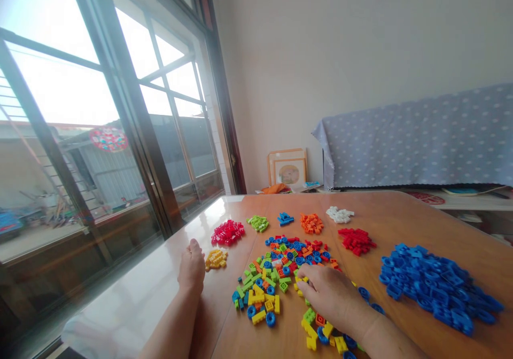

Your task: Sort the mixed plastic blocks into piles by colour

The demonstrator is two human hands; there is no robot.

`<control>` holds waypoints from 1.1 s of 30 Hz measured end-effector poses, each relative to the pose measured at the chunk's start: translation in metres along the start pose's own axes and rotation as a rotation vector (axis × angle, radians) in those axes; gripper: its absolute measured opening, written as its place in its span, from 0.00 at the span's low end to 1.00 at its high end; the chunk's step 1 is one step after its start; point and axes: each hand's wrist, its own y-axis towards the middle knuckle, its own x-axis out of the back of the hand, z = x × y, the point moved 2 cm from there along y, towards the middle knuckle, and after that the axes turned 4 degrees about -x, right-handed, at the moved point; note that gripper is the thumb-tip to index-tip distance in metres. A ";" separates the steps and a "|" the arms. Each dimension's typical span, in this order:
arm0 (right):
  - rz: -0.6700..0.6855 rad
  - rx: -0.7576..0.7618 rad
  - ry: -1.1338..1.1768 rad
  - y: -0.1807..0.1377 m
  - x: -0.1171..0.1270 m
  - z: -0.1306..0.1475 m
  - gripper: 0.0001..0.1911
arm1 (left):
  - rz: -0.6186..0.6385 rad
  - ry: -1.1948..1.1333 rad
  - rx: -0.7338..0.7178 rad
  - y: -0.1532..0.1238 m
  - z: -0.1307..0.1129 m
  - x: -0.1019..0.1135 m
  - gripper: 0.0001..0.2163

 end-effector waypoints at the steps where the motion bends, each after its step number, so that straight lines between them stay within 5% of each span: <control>1: 0.001 -0.001 0.001 0.000 0.001 0.001 0.12 | -0.008 -0.033 0.009 -0.002 -0.003 0.001 0.26; 10: -0.047 -0.058 -0.006 0.005 0.012 -0.010 0.13 | -0.020 -0.497 -0.104 -0.023 -0.058 0.007 0.25; 19: -0.190 -0.098 -0.004 0.011 0.023 -0.036 0.12 | 0.322 -0.736 0.132 -0.049 -0.110 -0.015 0.27; 26: -0.136 -0.187 -0.033 0.009 0.031 -0.053 0.18 | 0.528 -0.626 -0.010 -0.079 -0.142 -0.049 0.23; 33: 0.094 -0.064 0.013 -0.003 0.028 -0.064 0.33 | 0.737 -0.343 -0.278 -0.097 -0.127 -0.067 0.21</control>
